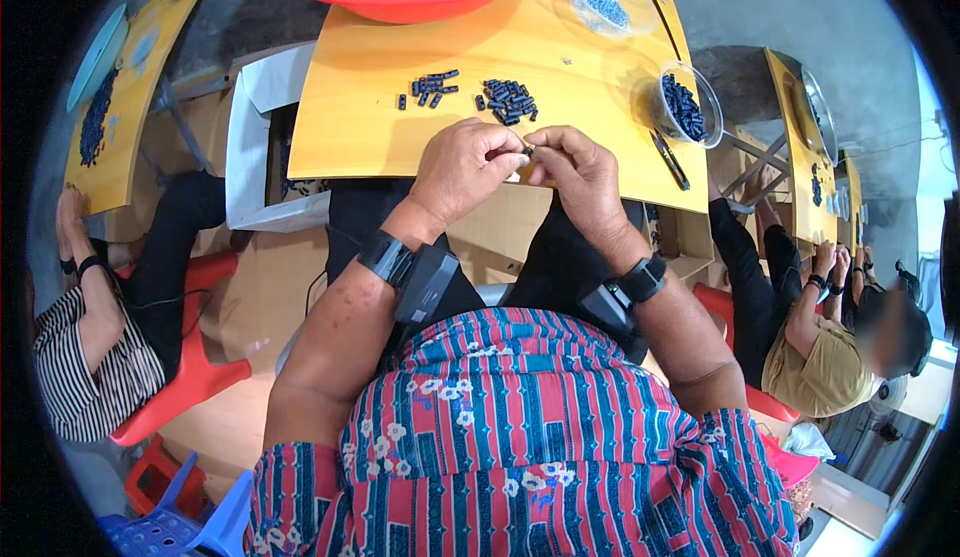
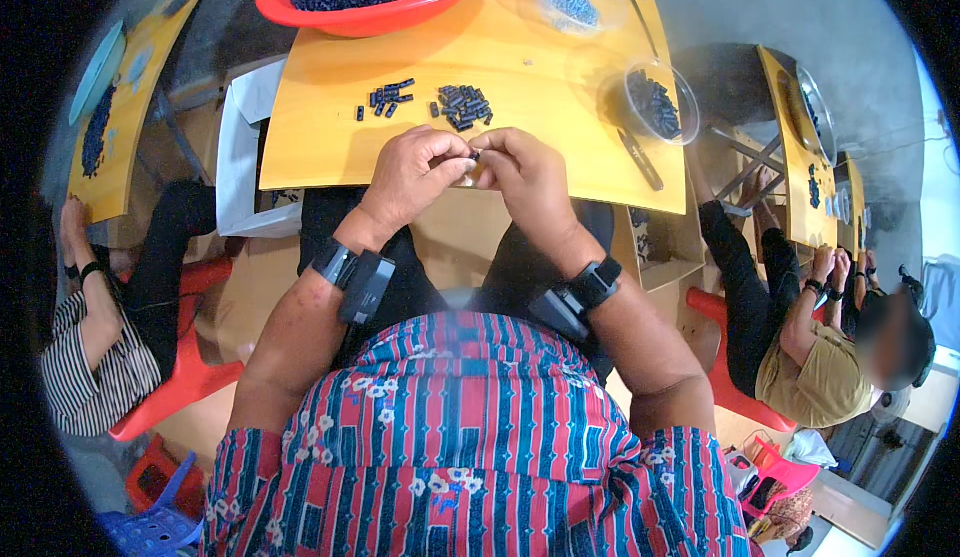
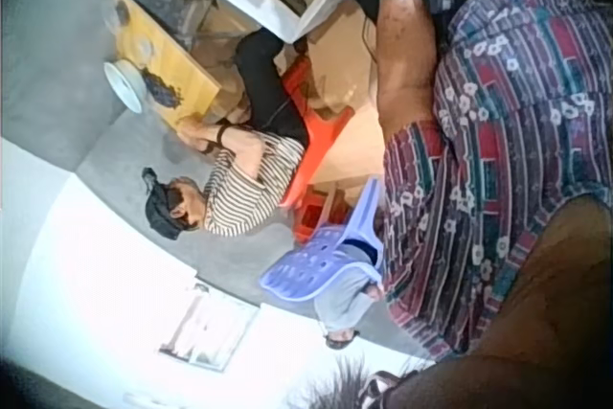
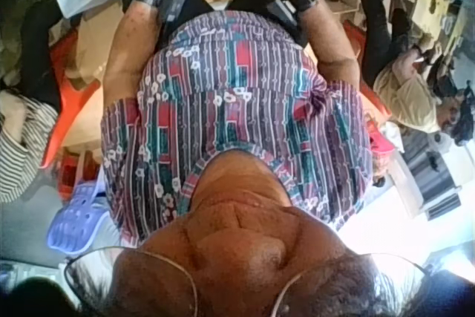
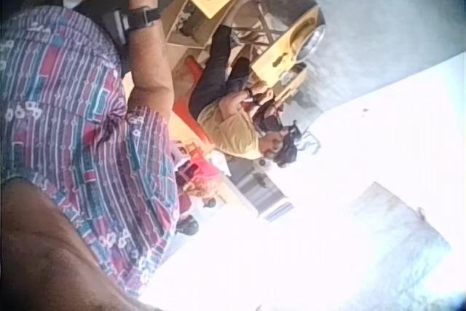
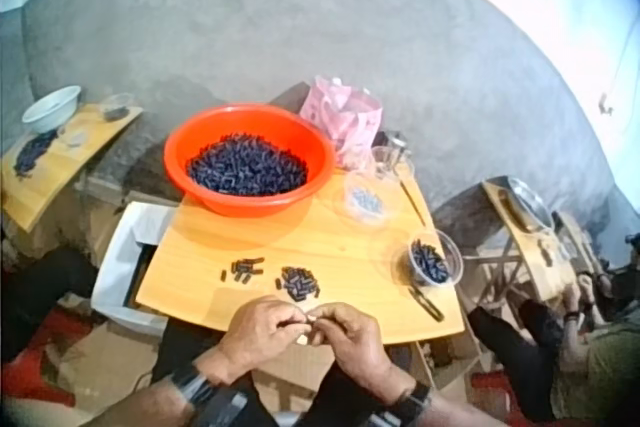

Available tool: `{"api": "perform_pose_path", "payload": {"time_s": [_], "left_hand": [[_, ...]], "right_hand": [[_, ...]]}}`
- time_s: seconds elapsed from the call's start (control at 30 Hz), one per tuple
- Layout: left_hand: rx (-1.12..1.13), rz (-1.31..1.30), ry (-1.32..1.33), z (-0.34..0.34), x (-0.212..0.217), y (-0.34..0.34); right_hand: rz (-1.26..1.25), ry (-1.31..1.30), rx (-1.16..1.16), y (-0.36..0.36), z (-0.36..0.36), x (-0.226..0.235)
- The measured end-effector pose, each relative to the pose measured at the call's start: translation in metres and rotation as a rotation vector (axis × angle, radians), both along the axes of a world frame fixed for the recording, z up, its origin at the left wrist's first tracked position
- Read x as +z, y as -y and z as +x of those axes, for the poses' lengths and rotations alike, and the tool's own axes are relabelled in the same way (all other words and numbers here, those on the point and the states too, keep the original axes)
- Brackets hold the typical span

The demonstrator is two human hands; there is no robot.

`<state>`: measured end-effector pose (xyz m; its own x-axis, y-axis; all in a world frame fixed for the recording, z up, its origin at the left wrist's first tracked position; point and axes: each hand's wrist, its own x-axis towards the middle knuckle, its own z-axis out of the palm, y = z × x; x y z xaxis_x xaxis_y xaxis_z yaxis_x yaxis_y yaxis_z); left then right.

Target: The person is assembling small plastic or rubber components by hand.

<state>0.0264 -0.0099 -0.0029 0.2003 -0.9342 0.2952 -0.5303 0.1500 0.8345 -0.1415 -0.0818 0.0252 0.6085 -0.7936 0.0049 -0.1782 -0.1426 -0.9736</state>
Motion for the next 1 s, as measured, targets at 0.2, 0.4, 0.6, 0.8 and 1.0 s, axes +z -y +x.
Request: {"api": "perform_pose_path", "payload": {"time_s": [0.2,0.4,0.6,0.8,1.0], "left_hand": [[-0.007,-0.013,0.000,0.001,0.004,0.001],[-0.014,0.012,0.006,0.002,0.002,0.001],[-0.012,-0.004,0.022,0.001,0.001,0.001],[-0.020,-0.053,0.052,0.000,-0.003,-0.001],[-0.033,-0.095,0.083,0.002,-0.004,-0.001]], "right_hand": [[0.019,0.099,-0.064,-0.009,-0.001,-0.013],[-0.068,0.066,-0.091,-0.008,-0.003,-0.016],[-0.311,0.058,-0.079,-0.007,-0.004,-0.020],[-0.459,0.080,-0.020,-0.004,-0.006,-0.028],[-0.561,0.078,-0.007,-0.003,-0.005,-0.030]]}}
